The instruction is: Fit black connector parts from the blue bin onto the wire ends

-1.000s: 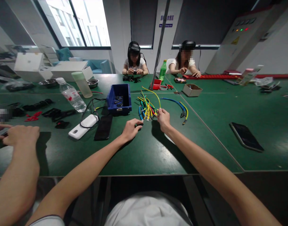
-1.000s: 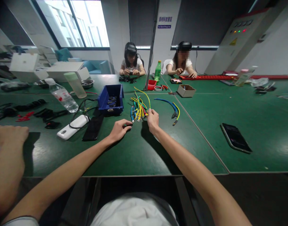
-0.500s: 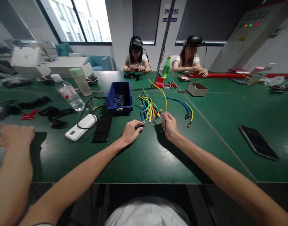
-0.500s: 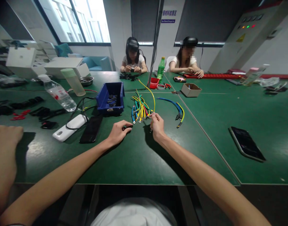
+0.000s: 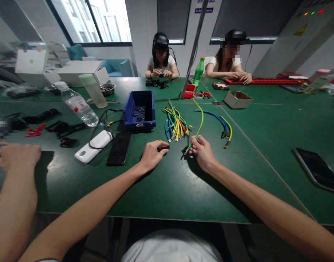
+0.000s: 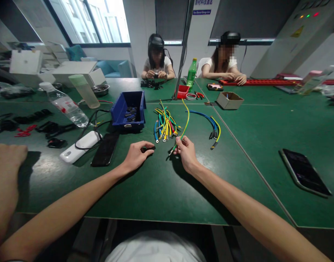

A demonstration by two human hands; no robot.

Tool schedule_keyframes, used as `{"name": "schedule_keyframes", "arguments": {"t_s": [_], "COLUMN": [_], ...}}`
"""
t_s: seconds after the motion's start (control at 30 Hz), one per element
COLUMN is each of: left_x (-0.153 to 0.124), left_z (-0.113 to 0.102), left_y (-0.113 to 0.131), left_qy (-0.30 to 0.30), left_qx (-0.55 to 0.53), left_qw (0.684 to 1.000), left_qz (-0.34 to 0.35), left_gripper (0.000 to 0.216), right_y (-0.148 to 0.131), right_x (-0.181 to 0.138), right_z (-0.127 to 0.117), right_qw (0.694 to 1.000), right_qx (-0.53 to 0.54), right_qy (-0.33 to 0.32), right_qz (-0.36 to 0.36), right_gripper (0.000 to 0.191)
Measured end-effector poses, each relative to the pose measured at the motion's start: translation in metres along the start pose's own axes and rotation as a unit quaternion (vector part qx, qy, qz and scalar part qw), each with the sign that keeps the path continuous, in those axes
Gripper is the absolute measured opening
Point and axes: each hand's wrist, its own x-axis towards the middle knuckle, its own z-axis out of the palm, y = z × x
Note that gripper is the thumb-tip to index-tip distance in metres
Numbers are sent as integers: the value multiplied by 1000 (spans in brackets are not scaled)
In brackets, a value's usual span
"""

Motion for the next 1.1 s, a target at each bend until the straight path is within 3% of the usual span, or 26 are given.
{"name": "schedule_keyframes", "arguments": {"t_s": [0.47, 1.1], "left_x": [0, -6], "left_z": [3, 8], "left_y": [7, 17], "left_qy": [16, 24], "left_qx": [-39, -33], "left_qw": [997, 999], "left_qz": [-66, -31], "left_gripper": [26, 9], "right_y": [6, 10], "right_x": [6, 5], "right_z": [-2, -4], "right_qw": [1000, 999], "right_qx": [-13, -23], "right_qy": [-8, 0], "right_qz": [-23, -33], "right_gripper": [30, 29]}}
